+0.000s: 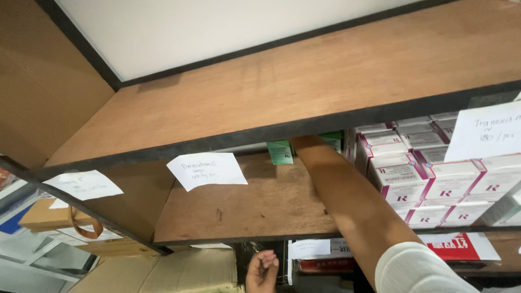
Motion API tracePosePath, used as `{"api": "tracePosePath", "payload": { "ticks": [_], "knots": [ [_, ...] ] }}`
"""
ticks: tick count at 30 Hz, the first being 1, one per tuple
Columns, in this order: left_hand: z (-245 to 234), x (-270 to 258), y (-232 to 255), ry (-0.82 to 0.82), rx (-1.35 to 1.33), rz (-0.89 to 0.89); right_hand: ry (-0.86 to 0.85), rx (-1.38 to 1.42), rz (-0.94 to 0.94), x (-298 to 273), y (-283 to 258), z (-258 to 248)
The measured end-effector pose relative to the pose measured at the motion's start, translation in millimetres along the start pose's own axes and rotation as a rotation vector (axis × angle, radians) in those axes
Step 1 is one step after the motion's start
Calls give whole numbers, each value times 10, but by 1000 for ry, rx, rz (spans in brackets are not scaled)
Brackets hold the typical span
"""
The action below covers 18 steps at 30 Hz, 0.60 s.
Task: The person repeatedly picks up small green boxes from a shelf and places them into a large cardboard box on the floor. The person handles the boxes one at a time, arranging them in neat rows inside the larger box.
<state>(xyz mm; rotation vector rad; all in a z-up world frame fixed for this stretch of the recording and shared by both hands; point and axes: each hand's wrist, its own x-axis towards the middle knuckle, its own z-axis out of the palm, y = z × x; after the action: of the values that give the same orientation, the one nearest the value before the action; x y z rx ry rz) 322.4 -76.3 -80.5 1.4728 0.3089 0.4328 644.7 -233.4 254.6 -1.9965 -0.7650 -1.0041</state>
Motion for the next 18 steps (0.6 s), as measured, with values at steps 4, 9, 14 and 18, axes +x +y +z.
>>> {"api": "tracePosePath", "payload": {
  "ticks": [4,9,14,18],
  "knots": [
    [59,-2,129,-6,58,-37,18,3,-36,30,-32,-26],
    [81,-39,65,-39,-67,93,60,34,-85,-92,-60,-42],
    [46,10,11,-26,-98,74,145,103,-265,-130,-50,-82],
    [57,-52,58,-9,-124,17,162,115,-368,-182,16,-104]
  ]
}}
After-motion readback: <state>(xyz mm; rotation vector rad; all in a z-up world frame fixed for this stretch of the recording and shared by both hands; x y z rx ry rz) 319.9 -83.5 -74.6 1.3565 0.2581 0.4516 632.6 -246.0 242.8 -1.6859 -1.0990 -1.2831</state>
